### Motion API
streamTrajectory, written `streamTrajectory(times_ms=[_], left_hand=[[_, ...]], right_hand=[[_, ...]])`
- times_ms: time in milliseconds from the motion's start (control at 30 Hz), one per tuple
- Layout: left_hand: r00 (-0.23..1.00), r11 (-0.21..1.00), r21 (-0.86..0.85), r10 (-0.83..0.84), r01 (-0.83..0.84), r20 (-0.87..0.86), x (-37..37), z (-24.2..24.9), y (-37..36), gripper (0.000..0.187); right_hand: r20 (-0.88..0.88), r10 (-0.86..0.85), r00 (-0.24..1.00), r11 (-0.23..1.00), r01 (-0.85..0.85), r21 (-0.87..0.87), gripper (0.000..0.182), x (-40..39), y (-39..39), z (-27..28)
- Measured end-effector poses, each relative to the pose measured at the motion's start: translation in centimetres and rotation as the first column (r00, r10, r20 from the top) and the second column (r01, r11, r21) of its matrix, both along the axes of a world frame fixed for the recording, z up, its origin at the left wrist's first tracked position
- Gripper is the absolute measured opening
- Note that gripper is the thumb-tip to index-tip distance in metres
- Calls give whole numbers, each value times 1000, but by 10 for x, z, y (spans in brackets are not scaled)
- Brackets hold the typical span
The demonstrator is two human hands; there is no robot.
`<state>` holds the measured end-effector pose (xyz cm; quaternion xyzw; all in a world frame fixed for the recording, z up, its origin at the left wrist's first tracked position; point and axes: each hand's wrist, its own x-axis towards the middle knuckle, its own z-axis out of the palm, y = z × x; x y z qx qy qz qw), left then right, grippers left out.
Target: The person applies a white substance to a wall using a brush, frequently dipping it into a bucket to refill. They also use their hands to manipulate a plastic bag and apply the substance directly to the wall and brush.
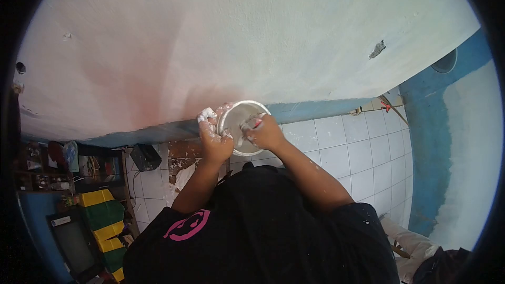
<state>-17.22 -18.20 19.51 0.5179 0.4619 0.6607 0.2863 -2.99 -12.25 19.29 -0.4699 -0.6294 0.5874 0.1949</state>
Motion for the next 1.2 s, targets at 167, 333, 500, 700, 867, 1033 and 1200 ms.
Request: streamTrajectory(times_ms=[167, 333, 500, 700, 867, 1033, 1200], left_hand=[[1000, 989, 147, -3, 5, -11, -15, 16, 2, 60], [999, 989, 144, -21, 28, -48, -24, 18, 7, 67], [997, 988, 135, -69, 75, -46, -26, 18, 11, 66], [995, 992, 93, -78, 83, -59, -26, 21, 15, 64], [996, 992, 93, -84, 88, -37, -21, 24, 12, 63], [989, 985, 105, -140, 134, 56, 0, 39, 28, 60], [987, 976, 174, -146, 132, 70, 40, 61, 49, 59]], right_hand=[[-534, -198, 822, 980, 164, -112, 29, 49, -2, 55], [-456, -392, 799, 908, 255, -332, 29, 79, -4, 57], [-553, -488, 676, 853, 233, -468, 29, 87, -18, 18], [-729, -539, 421, 833, 142, -534, 27, 102, -25, 7], [-805, -542, 239, 838, 84, -539, 30, 104, -23, 9], [-896, -389, 213, 877, 384, -289, 38, 125, 14, 88], [-872, -72, 484, 579, 732, 358, 37, 165, 45, 207]])
